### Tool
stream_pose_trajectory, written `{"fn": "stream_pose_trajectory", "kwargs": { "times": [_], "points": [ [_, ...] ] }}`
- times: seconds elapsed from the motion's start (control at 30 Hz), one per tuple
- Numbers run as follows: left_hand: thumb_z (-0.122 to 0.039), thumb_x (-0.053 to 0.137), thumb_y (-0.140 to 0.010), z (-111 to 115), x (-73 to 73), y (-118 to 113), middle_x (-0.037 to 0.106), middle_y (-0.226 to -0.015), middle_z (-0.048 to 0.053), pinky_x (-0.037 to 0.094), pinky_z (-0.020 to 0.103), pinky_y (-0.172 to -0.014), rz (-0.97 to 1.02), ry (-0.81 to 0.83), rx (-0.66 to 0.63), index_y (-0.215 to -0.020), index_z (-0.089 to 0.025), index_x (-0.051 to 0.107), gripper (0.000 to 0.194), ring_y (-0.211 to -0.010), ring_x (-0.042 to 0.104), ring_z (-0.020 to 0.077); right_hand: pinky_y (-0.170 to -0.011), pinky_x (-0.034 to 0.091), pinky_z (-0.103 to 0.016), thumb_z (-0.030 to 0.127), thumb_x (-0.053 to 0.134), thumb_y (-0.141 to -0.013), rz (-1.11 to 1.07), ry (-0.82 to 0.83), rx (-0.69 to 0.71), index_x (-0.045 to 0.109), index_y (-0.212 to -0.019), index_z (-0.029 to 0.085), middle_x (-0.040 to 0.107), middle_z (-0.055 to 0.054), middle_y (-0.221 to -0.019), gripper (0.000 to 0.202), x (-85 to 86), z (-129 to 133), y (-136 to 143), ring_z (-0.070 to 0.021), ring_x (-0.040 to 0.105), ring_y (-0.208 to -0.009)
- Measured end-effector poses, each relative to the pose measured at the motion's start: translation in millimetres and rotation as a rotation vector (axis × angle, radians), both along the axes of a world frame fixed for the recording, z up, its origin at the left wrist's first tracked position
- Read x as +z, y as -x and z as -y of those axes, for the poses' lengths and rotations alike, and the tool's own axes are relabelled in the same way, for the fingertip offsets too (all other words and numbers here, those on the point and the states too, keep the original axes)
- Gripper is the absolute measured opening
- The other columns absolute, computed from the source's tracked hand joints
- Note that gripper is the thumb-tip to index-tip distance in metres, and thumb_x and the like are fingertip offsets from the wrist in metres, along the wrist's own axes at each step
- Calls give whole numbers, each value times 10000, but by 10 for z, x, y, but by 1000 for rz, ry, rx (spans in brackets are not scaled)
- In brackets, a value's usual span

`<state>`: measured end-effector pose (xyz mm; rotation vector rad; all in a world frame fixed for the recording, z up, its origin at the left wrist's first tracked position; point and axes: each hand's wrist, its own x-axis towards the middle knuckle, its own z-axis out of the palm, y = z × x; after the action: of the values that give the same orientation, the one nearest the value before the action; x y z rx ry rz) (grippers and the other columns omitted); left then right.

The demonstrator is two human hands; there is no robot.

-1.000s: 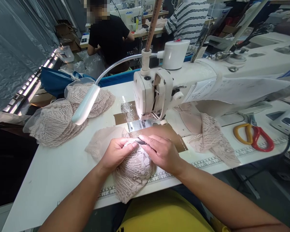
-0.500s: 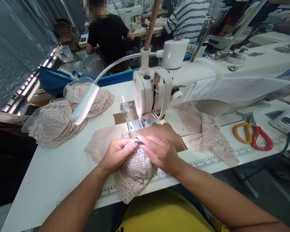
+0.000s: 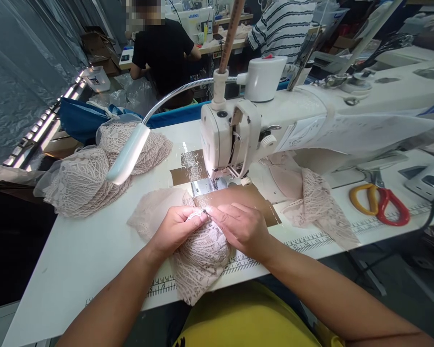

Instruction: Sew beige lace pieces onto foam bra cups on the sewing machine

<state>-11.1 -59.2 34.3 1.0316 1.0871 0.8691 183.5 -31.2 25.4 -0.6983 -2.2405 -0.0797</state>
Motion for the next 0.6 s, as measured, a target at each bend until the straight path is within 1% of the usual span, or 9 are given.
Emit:
{"fn": "stream_pose_trajectory", "kwargs": {
  "times": [0.13, 0.3, 0.43, 0.5, 0.6],
  "points": [
    [-386, 703, -792, 4, 2, -5, 589, -620, -5, 394, 199, -559, -8, 9, -4, -734, -115, 689, 277, -580, 493, 91, -593, 479, -271, 109, 514, -871, -21, 60, 44, 669, -1080, 123, 700, -52, -801, 260, -2, 0, -8, -156, 598, -691],
    [-378, 706, -793, -10, 8, 4, 593, -625, -4, 394, 197, -544, -12, -13, 17, -756, -113, 690, 268, -568, 487, 85, -676, 541, -298, 141, 512, -897, -118, 228, 43, 670, -1092, 157, 718, -58, -848, 251, -35, -17, -13, -165, 653, -753],
    [-386, 706, -794, -12, -4, 22, 627, -678, 10, 412, 198, -569, -13, -2, 37, -802, -113, 695, 273, -602, 522, 94, -691, 544, -293, 181, 532, -903, -145, 316, 65, 659, -1119, 158, 713, -60, -870, 252, -60, -28, -34, -159, 655, -760],
    [-385, 703, -797, -12, -12, 29, 646, -712, 21, 427, 204, -599, -12, -8, 30, -840, -113, 706, 276, -635, 542, 105, -684, 538, -285, 185, 541, -899, -142, 337, 92, 655, -1124, 145, 710, -63, -865, 255, -57, -26, -36, -157, 649, -761],
    [-380, 695, -806, -12, -14, 33, 664, -754, 36, 441, 220, -642, -23, -20, 11, -905, -112, 718, 287, -679, 559, 121, -663, 530, -280, 191, 536, -901, -133, 353, 96, 667, -1100, 136, 702, -58, -821, 245, -37, -20, -20, -152, 639, -729]
  ]
}}
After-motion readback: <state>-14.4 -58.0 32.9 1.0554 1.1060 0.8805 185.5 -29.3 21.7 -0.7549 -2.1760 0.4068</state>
